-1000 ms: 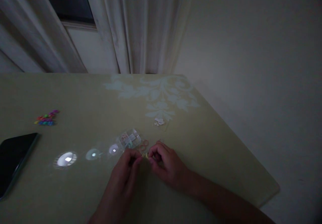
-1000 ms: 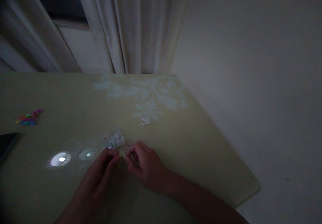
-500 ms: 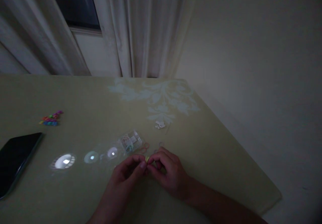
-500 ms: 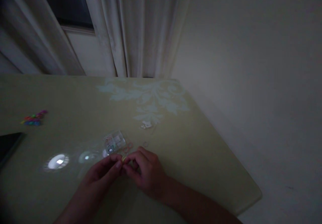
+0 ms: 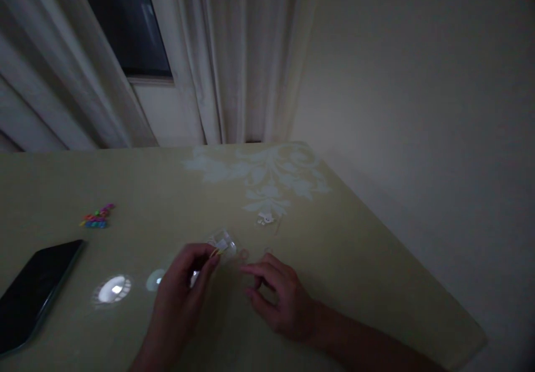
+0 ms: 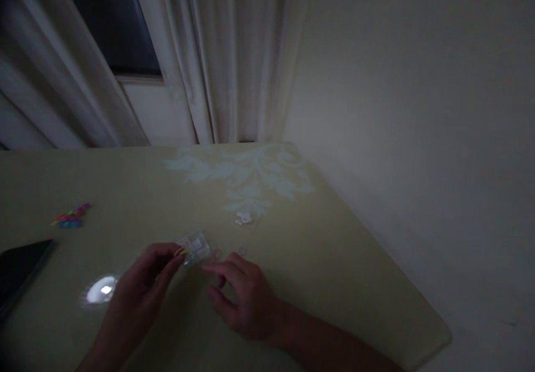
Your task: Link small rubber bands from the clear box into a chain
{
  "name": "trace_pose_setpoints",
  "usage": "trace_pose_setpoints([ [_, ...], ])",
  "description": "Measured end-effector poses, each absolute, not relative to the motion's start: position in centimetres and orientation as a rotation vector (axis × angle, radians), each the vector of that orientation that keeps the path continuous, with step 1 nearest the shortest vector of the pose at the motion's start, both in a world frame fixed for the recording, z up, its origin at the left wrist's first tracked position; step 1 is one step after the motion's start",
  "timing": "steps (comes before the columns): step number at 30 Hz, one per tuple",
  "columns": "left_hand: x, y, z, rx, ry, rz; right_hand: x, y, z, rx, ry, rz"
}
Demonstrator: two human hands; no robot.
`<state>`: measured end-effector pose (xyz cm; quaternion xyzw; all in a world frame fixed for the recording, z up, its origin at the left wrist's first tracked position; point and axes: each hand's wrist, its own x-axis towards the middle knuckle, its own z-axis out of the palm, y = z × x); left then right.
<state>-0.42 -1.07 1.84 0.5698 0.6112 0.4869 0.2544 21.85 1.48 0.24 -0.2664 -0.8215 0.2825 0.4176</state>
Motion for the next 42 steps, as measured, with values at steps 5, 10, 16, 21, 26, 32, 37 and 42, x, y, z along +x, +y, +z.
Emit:
trace_pose_setpoints([
  [5,-2.6,2.0,2.7,2.048,1.918,0.935,21.9,2.3,-0.1,-0.760,-2.067,0.678],
  [10,-1.9,4.4,3.4,2.388,1.973,0.504,23.4,4.6,-0.3,-1.013,-1.966,0.554],
  [16,-2.1,4.6,3.1,2.395,1.911,0.457,25.0,6.3,0.1,-1.184,-2.030,0.593],
  [21,-3.4,1.9,2.5,2.301,1.922,0.674,24.8,6.2,0.2,-1.270,-2.160,0.674],
  [26,-4.7,-0.9,2.3,2.161,1.584,0.401,24.7,6.3,0.1,-1.267,-2.332,0.624],
  [32,-3.5,-1.3,2.3,2.037,1.491,0.208,25.0,6.1,0.5,-1.254,-2.466,0.528],
  [37,-2.5,-1.7,1.3,2.001,1.503,0.181,25.0,6.1,0.4,-1.264,-2.522,0.483],
  [42,-1.6,-1.6,1.8,1.994,1.464,0.352,24.6,5.7,0.6,-1.172,-2.425,0.607],
])
